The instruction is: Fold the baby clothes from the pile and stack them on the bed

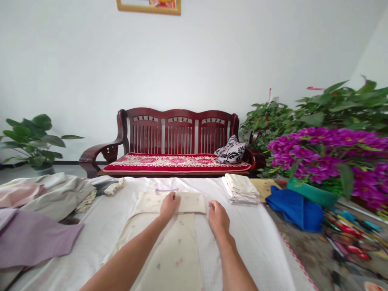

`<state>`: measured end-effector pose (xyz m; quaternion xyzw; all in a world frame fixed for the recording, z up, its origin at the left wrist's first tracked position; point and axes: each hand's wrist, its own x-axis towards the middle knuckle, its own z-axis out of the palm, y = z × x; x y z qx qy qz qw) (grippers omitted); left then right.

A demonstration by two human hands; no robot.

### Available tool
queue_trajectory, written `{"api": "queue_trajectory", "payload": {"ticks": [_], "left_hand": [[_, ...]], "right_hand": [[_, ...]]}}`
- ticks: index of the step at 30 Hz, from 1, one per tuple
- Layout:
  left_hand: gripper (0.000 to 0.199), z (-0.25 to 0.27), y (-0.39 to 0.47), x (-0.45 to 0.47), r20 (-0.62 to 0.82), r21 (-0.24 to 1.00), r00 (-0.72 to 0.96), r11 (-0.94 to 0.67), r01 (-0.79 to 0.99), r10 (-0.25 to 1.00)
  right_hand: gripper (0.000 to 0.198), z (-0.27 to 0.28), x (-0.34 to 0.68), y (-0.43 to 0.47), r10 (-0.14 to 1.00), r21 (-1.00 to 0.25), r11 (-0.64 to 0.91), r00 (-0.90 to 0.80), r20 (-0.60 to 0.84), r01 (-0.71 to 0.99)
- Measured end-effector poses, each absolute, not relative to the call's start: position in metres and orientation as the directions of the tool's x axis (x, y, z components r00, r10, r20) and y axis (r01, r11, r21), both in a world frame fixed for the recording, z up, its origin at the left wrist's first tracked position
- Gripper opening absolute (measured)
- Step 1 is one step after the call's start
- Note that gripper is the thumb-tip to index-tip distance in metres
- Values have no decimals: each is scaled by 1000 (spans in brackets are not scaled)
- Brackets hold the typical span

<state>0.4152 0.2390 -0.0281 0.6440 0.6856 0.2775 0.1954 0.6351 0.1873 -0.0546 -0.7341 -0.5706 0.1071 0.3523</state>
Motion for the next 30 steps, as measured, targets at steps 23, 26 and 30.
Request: {"api": "queue_trajectory", "payload": {"ticks": [23,26,30], "left_hand": [[26,-33,260,328,106,733,-235,84,675,966],[29,-33,256,319,116,707,-252,99,700,961],[34,-34,248,308,96,637,-243,128,760,965]], "right_hand": [[19,-47,570,188,900,-307,154,-5,436,939],[15,-48,567,189,905,-249,155,-37,423,956],[18,-48,569,187,899,-171,206,-117,423,963]]}}
